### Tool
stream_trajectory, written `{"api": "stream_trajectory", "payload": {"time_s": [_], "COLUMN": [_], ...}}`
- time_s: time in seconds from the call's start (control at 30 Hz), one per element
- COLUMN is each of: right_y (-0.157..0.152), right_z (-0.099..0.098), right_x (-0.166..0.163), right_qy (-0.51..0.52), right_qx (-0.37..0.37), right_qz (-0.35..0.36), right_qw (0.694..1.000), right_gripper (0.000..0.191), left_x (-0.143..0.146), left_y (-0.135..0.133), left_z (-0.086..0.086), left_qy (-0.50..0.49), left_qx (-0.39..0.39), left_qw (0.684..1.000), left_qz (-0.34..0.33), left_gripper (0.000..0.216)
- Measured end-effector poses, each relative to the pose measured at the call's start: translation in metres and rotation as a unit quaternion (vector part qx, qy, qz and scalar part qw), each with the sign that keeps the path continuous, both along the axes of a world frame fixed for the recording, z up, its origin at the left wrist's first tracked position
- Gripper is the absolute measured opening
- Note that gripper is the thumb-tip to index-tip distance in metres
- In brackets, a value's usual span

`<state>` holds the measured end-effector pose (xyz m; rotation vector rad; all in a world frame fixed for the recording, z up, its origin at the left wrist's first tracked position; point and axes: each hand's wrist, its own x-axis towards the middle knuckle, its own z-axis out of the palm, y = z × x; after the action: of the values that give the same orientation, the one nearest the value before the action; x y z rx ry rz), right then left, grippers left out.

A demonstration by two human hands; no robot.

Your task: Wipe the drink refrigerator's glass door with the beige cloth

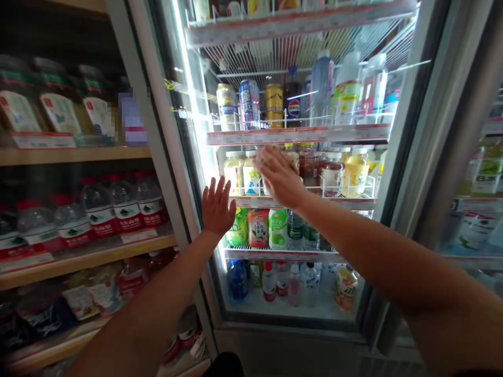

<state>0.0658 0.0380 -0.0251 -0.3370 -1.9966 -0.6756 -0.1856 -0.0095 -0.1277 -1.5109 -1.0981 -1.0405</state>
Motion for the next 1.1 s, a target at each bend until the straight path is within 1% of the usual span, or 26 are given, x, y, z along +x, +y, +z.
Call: {"api": "stream_trajectory", "payload": {"time_s": [0.07, 0.1, 0.13, 0.23, 0.3, 0.33, 0.43, 0.47, 0.5, 0.53, 0.63, 0.67, 0.7, 0.73, 0.83, 0.87, 0.9, 1.0, 1.07, 1.1], "right_y": [-0.002, -0.002, -0.002, -0.002, -0.002, -0.002, -0.002, -0.002, -0.001, 0.000, 0.002, 0.001, 0.000, -0.002, -0.007, -0.008, -0.007, -0.003, -0.001, -0.002], "right_z": [-0.009, -0.010, -0.008, 0.004, 0.004, 0.001, -0.010, -0.009, -0.006, -0.001, 0.018, 0.020, 0.019, 0.016, 0.006, 0.006, 0.009, 0.021, 0.020, 0.015], "right_x": [-0.004, -0.006, -0.007, -0.010, -0.012, -0.013, -0.016, -0.016, -0.016, -0.016, -0.015, -0.016, -0.016, -0.017, -0.017, -0.017, -0.016, -0.013, -0.011, -0.010], "right_qy": [-0.079, -0.090, -0.076, 0.041, 0.081, 0.070, -0.032, -0.055, -0.056, -0.033, 0.101, 0.127, 0.126, 0.096, -0.060, -0.085, -0.084, 0.018, 0.065, 0.060], "right_qx": [0.008, 0.009, 0.008, 0.000, -0.001, 0.001, 0.014, 0.016, 0.017, 0.016, 0.006, 0.003, 0.001, 0.001, 0.006, 0.006, 0.003, -0.014, -0.020, -0.020], "right_qz": [0.012, 0.011, 0.007, -0.020, -0.024, -0.019, 0.009, 0.014, 0.014, 0.009, -0.018, -0.026, -0.030, -0.030, -0.019, -0.018, -0.019, -0.028, -0.032, -0.032], "right_qw": [0.997, 0.996, 0.997, 0.999, 0.996, 0.997, 0.999, 0.998, 0.998, 0.999, 0.995, 0.992, 0.992, 0.995, 0.998, 0.996, 0.996, 0.999, 0.997, 0.997], "right_gripper": [0.048, 0.048, 0.049, 0.054, 0.055, 0.056, 0.059, 0.059, 0.059, 0.057, 0.053, 0.053, 0.053, 0.054, 0.056, 0.057, 0.057, 0.057, 0.059, 0.059], "left_x": [-0.001, -0.001, -0.001, -0.001, 0.000, 0.001, 0.002, 0.002, 0.002, 0.002, 0.003, 0.003, 0.003, 0.003, 0.003, 0.003, 0.002, 0.002, 0.002, 0.002], "left_y": [0.001, 0.001, 0.002, 0.002, 0.001, 0.000, -0.001, -0.002, -0.002, -0.002, -0.002, -0.002, -0.002, -0.002, -0.003, -0.003, -0.002, -0.001, 0.000, 0.001], "left_z": [0.000, 0.000, 0.000, -0.001, -0.001, -0.001, -0.001, -0.001, 0.000, 0.000, 0.000, 0.000, 0.000, 0.000, 0.001, 0.001, 0.001, 0.001, 0.001, 0.001], "left_qy": [0.011, 0.015, 0.016, 0.004, 0.002, 0.003, 0.013, 0.014, 0.012, 0.006, -0.010, -0.012, -0.010, -0.007, -0.001, -0.002, -0.006, -0.014, -0.013, -0.013], "left_qx": [0.019, 0.024, 0.026, 0.012, 0.005, 0.005, 0.020, 0.022, 0.019, 0.012, -0.017, -0.020, -0.018, -0.014, -0.004, -0.006, -0.010, -0.012, -0.005, -0.004], "left_qw": [1.000, 1.000, 1.000, 1.000, 1.000, 1.000, 1.000, 1.000, 1.000, 1.000, 1.000, 1.000, 1.000, 1.000, 1.000, 1.000, 1.000, 1.000, 1.000, 1.000], "left_qz": [0.004, 0.004, 0.003, -0.001, 0.000, 0.002, 0.006, 0.005, 0.004, 0.001, -0.009, -0.010, -0.010, -0.009, -0.005, -0.007, -0.010, -0.015, -0.012, -0.012], "left_gripper": [0.060, 0.061, 0.061, 0.061, 0.061, 0.061, 0.060, 0.060, 0.060, 0.059, 0.058, 0.058, 0.058, 0.057, 0.058, 0.058, 0.058, 0.058, 0.057, 0.057]}}
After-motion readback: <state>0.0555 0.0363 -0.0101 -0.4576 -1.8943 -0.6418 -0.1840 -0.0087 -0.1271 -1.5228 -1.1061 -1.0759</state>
